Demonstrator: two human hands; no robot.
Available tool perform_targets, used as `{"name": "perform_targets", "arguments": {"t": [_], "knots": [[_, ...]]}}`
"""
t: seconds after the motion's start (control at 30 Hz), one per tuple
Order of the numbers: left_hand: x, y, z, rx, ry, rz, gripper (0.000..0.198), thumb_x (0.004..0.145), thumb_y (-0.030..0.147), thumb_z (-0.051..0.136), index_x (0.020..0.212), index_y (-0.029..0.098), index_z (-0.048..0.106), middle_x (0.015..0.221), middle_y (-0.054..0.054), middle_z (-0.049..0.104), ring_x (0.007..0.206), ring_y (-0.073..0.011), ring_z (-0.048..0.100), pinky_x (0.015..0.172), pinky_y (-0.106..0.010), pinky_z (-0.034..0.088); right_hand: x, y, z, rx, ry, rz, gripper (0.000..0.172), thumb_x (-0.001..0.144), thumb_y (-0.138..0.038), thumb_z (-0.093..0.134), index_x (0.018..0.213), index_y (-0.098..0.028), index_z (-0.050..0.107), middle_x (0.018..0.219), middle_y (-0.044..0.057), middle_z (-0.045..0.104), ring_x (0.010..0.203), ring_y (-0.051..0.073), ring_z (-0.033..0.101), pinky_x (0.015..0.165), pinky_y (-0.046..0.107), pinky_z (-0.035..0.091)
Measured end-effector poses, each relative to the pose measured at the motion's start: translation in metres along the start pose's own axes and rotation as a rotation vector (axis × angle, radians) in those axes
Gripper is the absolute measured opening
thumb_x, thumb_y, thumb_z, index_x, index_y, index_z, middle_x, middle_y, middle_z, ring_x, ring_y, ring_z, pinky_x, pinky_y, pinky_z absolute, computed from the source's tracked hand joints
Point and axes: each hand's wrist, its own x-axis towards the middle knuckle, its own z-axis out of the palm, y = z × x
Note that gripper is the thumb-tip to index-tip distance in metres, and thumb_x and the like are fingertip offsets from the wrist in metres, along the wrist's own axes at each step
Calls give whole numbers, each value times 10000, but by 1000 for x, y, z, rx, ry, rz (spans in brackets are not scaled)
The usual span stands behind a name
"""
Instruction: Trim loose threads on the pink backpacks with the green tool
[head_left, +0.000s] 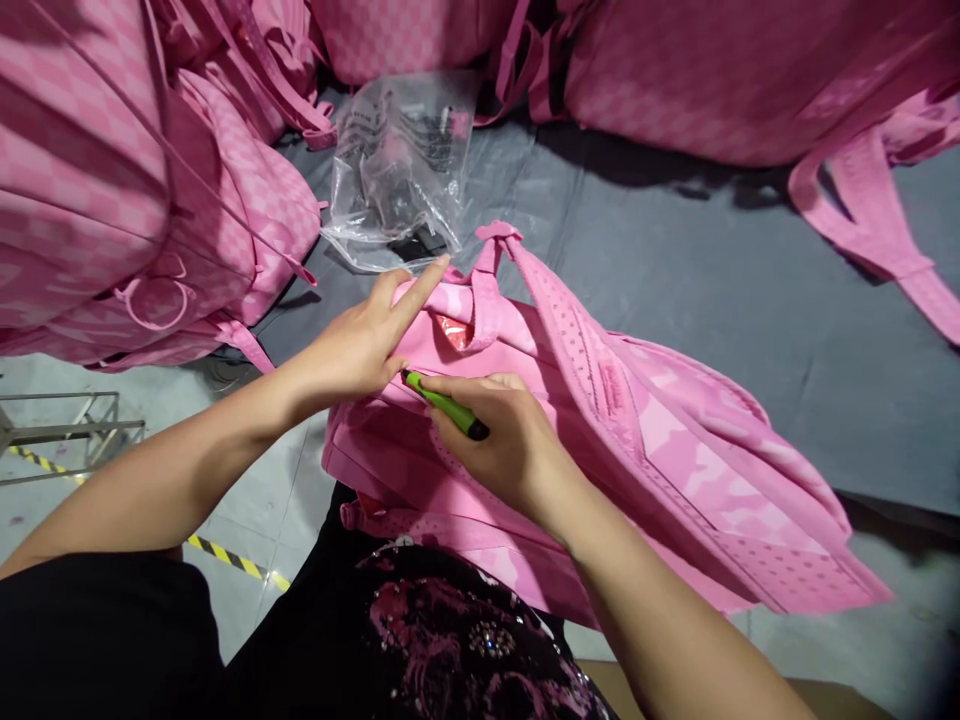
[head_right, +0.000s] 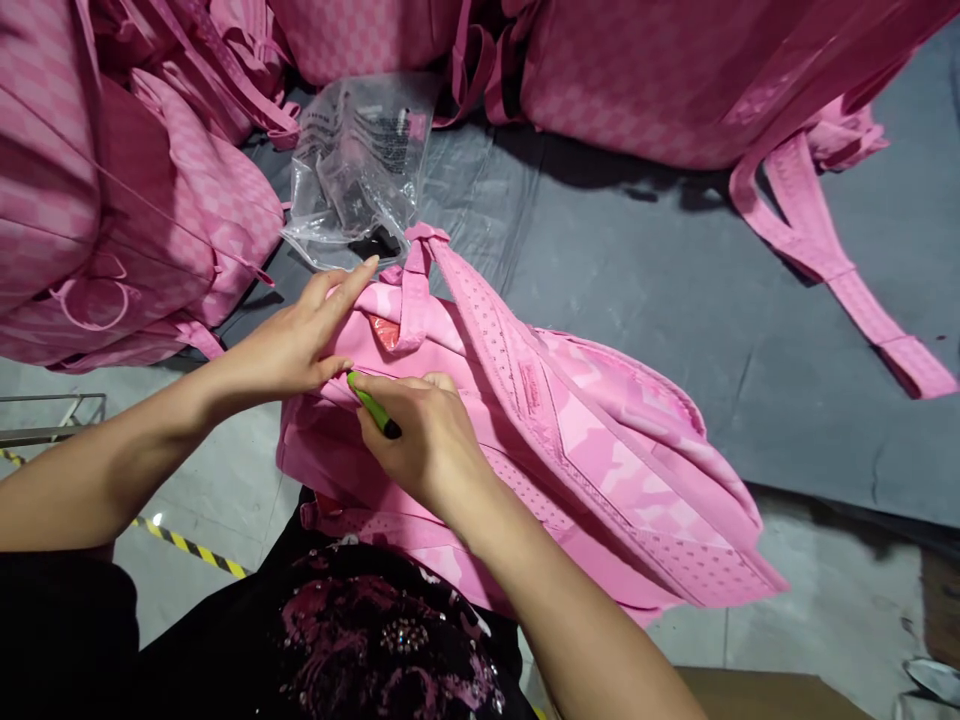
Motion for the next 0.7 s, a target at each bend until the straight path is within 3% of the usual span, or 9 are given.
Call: {"name": "perform_targets", "arguments": {"t": [0.23, 0.43, 0.57, 0.7], "knots": [[0, 1, 5, 20, 39, -26, 992, 832, 164, 586, 1609, 325, -9, 1516, -142, 320, 1233, -325, 569, 903, -399, 561, 2, -5, 3, -54, -9, -13, 292, 901, -150, 589, 1155, -191, 727, 919, 45, 788, 732, 181, 702, 806, 376, 476], [-2, 3, 5, -8, 19, -53, 994, 814, 106, 553, 1613, 326, 3, 1532, -134, 313, 1202, -301, 582, 923, -403, 550, 2, -9, -3, -75, -19, -13, 303, 934, -177, 573, 1204, -146, 706, 1007, 77, 785, 806, 203, 717, 836, 413, 485], [-3, 4, 5, -19, 13, -62, 991, 813, 87, 528, 1614, 329, -3, 1549, -140, 292, 1176, -285, 595, 921, -401, 544, 6, -6, -1, -38, -95, 1, 325, 944, -206, 550, 1225, -153, 705, 1034, 70, 784, 765, 192, 706, 813, 411, 523], [-4, 3, 9, -16, 31, -73, 968, 830, 83, 526, 1611, 334, 13, 1559, -146, 288, 1211, -296, 586, 958, -415, 524, 10, -2, 0, -3, -100, -2, 324, 935, -240, 564, 1215, -161, 707, 1101, 86, 771, 887, 226, 729, 869, 443, 557]]}}
